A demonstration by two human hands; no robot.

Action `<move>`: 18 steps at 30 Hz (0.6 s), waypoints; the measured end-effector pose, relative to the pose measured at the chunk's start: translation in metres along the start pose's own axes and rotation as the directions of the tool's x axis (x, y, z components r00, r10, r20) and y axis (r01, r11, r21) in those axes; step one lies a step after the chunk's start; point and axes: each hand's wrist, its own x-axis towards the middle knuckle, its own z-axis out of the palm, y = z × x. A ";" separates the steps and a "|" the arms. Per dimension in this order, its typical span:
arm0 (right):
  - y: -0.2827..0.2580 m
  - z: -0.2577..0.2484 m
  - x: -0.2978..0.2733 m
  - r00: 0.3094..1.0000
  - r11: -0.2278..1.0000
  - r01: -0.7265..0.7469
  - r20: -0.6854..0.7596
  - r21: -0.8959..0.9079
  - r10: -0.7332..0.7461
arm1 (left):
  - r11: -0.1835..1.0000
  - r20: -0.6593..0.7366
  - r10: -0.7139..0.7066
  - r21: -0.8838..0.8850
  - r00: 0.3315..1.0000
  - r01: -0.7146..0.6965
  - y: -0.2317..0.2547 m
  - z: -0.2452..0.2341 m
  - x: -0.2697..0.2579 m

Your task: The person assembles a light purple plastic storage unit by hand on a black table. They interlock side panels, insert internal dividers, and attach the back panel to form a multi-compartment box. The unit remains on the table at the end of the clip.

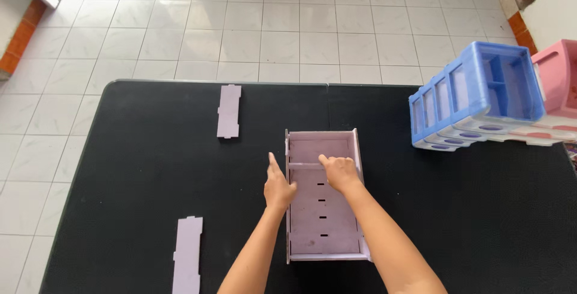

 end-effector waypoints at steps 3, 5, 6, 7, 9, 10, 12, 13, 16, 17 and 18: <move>0.003 0.001 0.016 0.996 0.999 -0.034 0.083 0.017 0.033 | 0.999 0.087 0.039 0.000 0.995 -0.039 -0.011 0.011 0.008; 0.000 0.007 0.016 0.993 0.999 -0.038 0.112 0.038 0.033 | 0.997 0.113 0.060 0.033 0.992 -0.064 -0.018 0.023 0.005; 0.002 0.007 0.020 0.993 0.999 -0.026 0.118 0.044 0.021 | 0.997 0.107 0.063 0.026 0.992 -0.066 -0.021 0.027 0.005; 0.004 0.008 0.022 0.992 0.999 -0.015 0.123 0.050 0.009 | 0.997 0.101 0.066 0.019 0.993 -0.068 -0.022 0.030 0.004; 0.005 0.009 0.026 0.986 0.998 -0.022 0.165 0.055 0.012 | 0.998 0.096 0.065 0.015 0.993 -0.066 -0.021 0.033 0.007; 0.005 0.010 0.027 0.982 0.998 -0.022 0.189 0.057 0.011 | 0.998 0.099 0.054 0.017 0.994 -0.055 -0.021 0.034 0.006; 0.006 0.014 0.026 0.983 0.999 0.025 0.182 0.019 -0.028 | 0.998 0.083 0.064 0.014 0.994 -0.065 -0.022 0.034 0.005; 0.005 0.016 0.025 0.983 0.999 0.050 0.179 0.002 -0.049 | 0.996 0.066 0.085 0.011 0.994 -0.086 -0.022 0.034 0.004; 0.004 0.019 0.022 0.996 0.998 0.067 0.057 0.018 -0.068 | 0.997 0.082 0.070 0.038 0.994 -0.073 -0.020 0.032 0.007; 0.004 0.019 0.023 0.998 0.998 0.063 0.030 0.012 -0.063 | 0.997 0.099 0.051 0.053 0.994 -0.057 -0.018 0.033 0.009; 0.003 0.021 0.018 0.998 0.999 0.054 0.010 0.010 -0.054 | 0.996 0.092 0.054 0.059 0.994 -0.059 -0.019 0.034 0.005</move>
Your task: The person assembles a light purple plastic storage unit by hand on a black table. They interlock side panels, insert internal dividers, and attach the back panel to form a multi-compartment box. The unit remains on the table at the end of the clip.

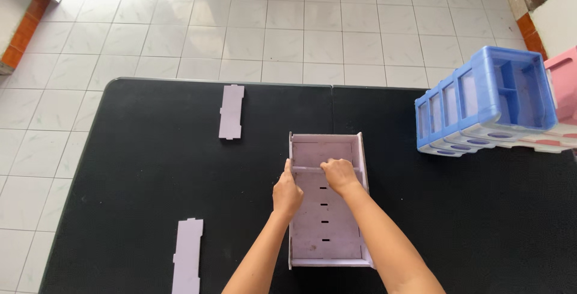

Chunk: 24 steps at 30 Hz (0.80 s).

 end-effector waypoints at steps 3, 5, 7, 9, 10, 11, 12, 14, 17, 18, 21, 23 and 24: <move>-0.002 -0.001 -0.001 0.991 0.996 0.041 -0.126 -0.074 -0.050 | 1.000 -0.028 0.017 0.012 0.999 -0.016 0.002 -0.001 0.000; -0.003 -0.005 0.006 0.986 0.994 0.052 -0.151 -0.096 -0.067 | 0.999 -0.038 0.032 0.013 0.999 -0.032 0.005 -0.005 0.005; -0.009 0.000 -0.005 0.997 0.998 0.007 -0.070 -0.057 -0.011 | 0.999 -0.041 0.032 0.012 0.999 -0.031 0.001 -0.005 -0.005; -0.003 -0.003 -0.005 0.995 0.997 0.003 -0.101 -0.071 -0.010 | 1.000 -0.033 0.022 -0.007 0.999 -0.022 0.008 -0.004 0.002; -0.004 -0.003 -0.005 0.993 0.997 0.004 -0.113 -0.075 -0.012 | 1.000 -0.014 -0.001 -0.018 1.000 0.000 0.009 -0.005 0.002; -0.006 -0.005 -0.005 0.994 0.997 0.000 -0.106 -0.071 -0.008 | 0.999 0.004 -0.023 -0.028 1.000 0.023 0.009 -0.006 0.002; -0.007 -0.007 -0.005 0.995 0.998 0.001 -0.095 -0.068 -0.008 | 0.999 0.010 -0.032 -0.029 0.999 0.033 0.008 -0.006 0.002; -0.009 -0.014 -0.005 0.997 0.997 0.013 -0.070 -0.072 -0.018 | 0.998 0.022 -0.048 -0.031 0.999 0.049 0.006 -0.007 0.005; -0.011 -0.033 -0.007 0.973 0.992 0.102 -0.199 -0.075 -0.115 | 0.993 0.022 -0.117 -0.020 0.993 0.117 0.004 -0.011 0.015; -0.010 -0.040 -0.009 0.917 0.984 0.164 -0.356 -0.074 -0.180 | 0.989 -0.001 -0.136 -0.062 0.991 0.136 0.002 -0.014 0.017; 0.006 -0.060 -0.041 0.770 0.981 0.025 -0.630 0.190 0.102 | 0.966 -0.044 -0.200 -0.176 0.979 0.189 0.002 -0.024 0.022; 0.022 -0.070 -0.052 0.737 0.795 -0.210 -0.443 0.569 0.511 | 0.942 -0.056 -0.261 -0.234 0.964 0.242 0.002 -0.033 0.022; 0.033 -0.070 -0.060 0.707 0.564 -0.387 -0.157 0.730 0.689 | 0.932 -0.055 -0.280 -0.254 0.958 0.258 0.002 -0.033 0.017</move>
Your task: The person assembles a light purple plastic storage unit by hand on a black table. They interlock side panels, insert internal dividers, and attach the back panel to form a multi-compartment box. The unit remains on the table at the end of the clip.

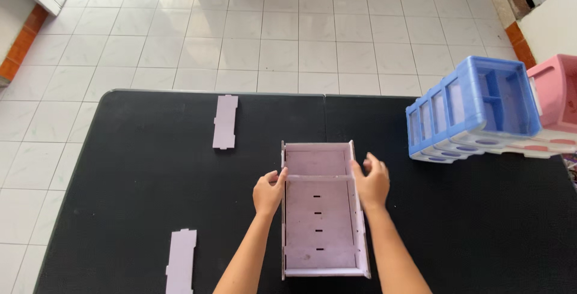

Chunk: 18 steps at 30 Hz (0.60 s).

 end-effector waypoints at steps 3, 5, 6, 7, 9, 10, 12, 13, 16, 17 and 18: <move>0.020 0.000 -0.002 0.902 0.918 -0.386 0.249 0.094 0.353 | 0.999 -0.023 -0.018 -0.027 1.000 0.018 0.006 0.004 -0.009; 0.030 0.005 -0.001 0.880 0.908 -0.415 0.276 0.055 0.386 | 1.000 -0.060 0.008 0.001 0.998 -0.008 0.012 0.009 -0.014; 0.032 0.011 -0.002 0.884 0.910 -0.414 0.243 0.008 0.400 | 0.996 -0.084 0.066 0.073 0.994 -0.060 0.014 0.010 -0.016; 0.033 0.017 -0.003 0.887 0.910 -0.413 0.209 -0.039 0.412 | 0.983 -0.104 0.125 0.146 0.987 -0.109 0.017 0.012 -0.017; 0.038 0.023 -0.009 0.916 0.935 -0.329 0.197 -0.132 0.350 | 0.955 -0.092 0.199 0.241 0.976 -0.172 0.016 0.013 -0.022; 0.037 0.022 -0.005 0.931 0.943 -0.283 0.186 -0.177 0.314 | 0.947 -0.072 0.217 0.255 0.973 -0.193 0.019 0.014 -0.021; 0.034 0.018 -0.006 0.963 0.964 -0.218 0.128 -0.154 0.238 | 0.919 -0.049 0.271 0.310 0.961 -0.243 0.026 0.012 -0.017; 0.028 0.018 -0.001 0.977 0.974 -0.176 0.098 -0.141 0.191 | 0.897 -0.045 0.305 0.350 0.951 -0.271 0.029 0.011 -0.013; 0.025 0.015 -0.006 0.942 0.933 -0.238 0.169 -0.271 0.289 | 0.873 -0.009 0.309 0.400 0.951 -0.280 0.020 0.012 -0.020; 0.025 0.014 -0.008 0.943 0.930 -0.251 0.152 -0.267 0.298 | 0.872 0.001 0.306 0.400 0.952 -0.281 0.021 0.014 -0.018; 0.020 0.016 -0.008 0.943 0.930 -0.261 0.136 -0.259 0.302 | 0.861 0.012 0.333 0.405 0.943 -0.309 0.022 0.012 -0.012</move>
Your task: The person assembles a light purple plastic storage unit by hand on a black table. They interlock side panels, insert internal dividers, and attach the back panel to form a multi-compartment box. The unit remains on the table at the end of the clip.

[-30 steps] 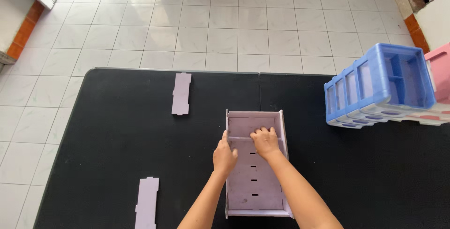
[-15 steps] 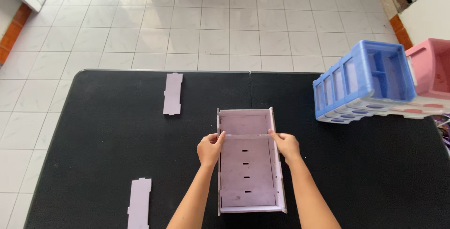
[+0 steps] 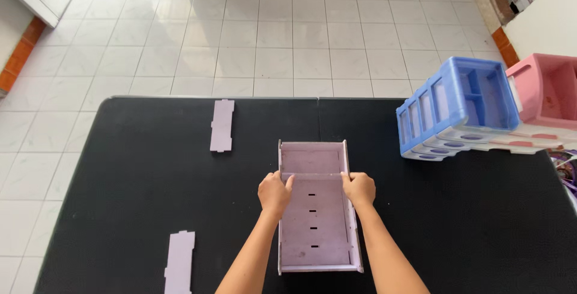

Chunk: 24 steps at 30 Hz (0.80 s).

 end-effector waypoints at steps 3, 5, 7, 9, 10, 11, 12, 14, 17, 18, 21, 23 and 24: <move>0.002 0.006 -0.002 0.999 1.000 -0.008 0.035 0.000 0.008 | 0.998 0.087 -0.014 -0.056 0.996 0.019 -0.019 0.003 0.004; 0.008 0.007 0.004 0.997 0.994 -0.041 0.069 0.103 0.034 | 0.970 0.245 -0.119 -0.178 0.962 0.165 -0.034 0.005 0.020; 0.017 0.006 0.013 0.992 0.942 -0.108 0.095 0.319 0.081 | 0.873 0.283 -0.274 -0.328 0.919 0.361 -0.050 0.009 0.029; 0.033 0.009 0.016 0.976 0.815 -0.171 0.210 0.554 0.063 | 0.706 0.314 -0.343 -0.535 0.885 0.464 -0.063 0.017 0.023; 0.038 0.010 0.018 0.965 0.726 -0.207 0.260 0.656 0.039 | 0.595 0.306 -0.337 -0.664 0.890 0.453 -0.067 0.021 0.020; 0.042 0.012 0.019 0.963 0.725 -0.199 0.267 0.660 0.021 | 0.467 0.298 -0.332 -0.773 0.895 0.430 -0.069 0.023 0.017; 0.045 0.012 0.020 0.961 0.724 -0.192 0.275 0.662 0.004 | 0.508 0.304 -0.304 -0.749 0.903 0.424 -0.069 0.024 0.014; 0.046 0.012 0.020 0.951 0.726 -0.210 0.309 0.655 -0.004 | 0.589 0.317 -0.247 -0.701 0.916 0.401 -0.065 0.023 0.007; 0.041 0.008 0.012 0.933 0.742 -0.251 0.361 0.622 0.013 | 0.588 0.419 -0.297 -0.628 0.858 0.510 -0.052 0.013 0.005; 0.037 0.005 0.008 0.934 0.751 -0.238 0.357 0.616 0.003 | 0.581 0.441 -0.269 -0.635 0.856 0.510 -0.050 0.009 0.005; 0.029 -0.002 -0.004 0.929 0.773 -0.243 0.369 0.585 0.013 | 0.534 0.503 -0.188 -0.669 0.844 0.517 -0.044 0.000 -0.002; 0.021 -0.004 -0.006 0.932 0.780 -0.231 0.363 0.582 0.005 | 0.471 0.520 -0.127 -0.718 0.845 0.512 -0.038 -0.002 -0.005; 0.021 -0.004 -0.009 0.934 0.782 -0.219 0.356 0.584 -0.005 | 0.482 0.532 -0.130 -0.703 0.837 0.522 -0.037 -0.004 -0.007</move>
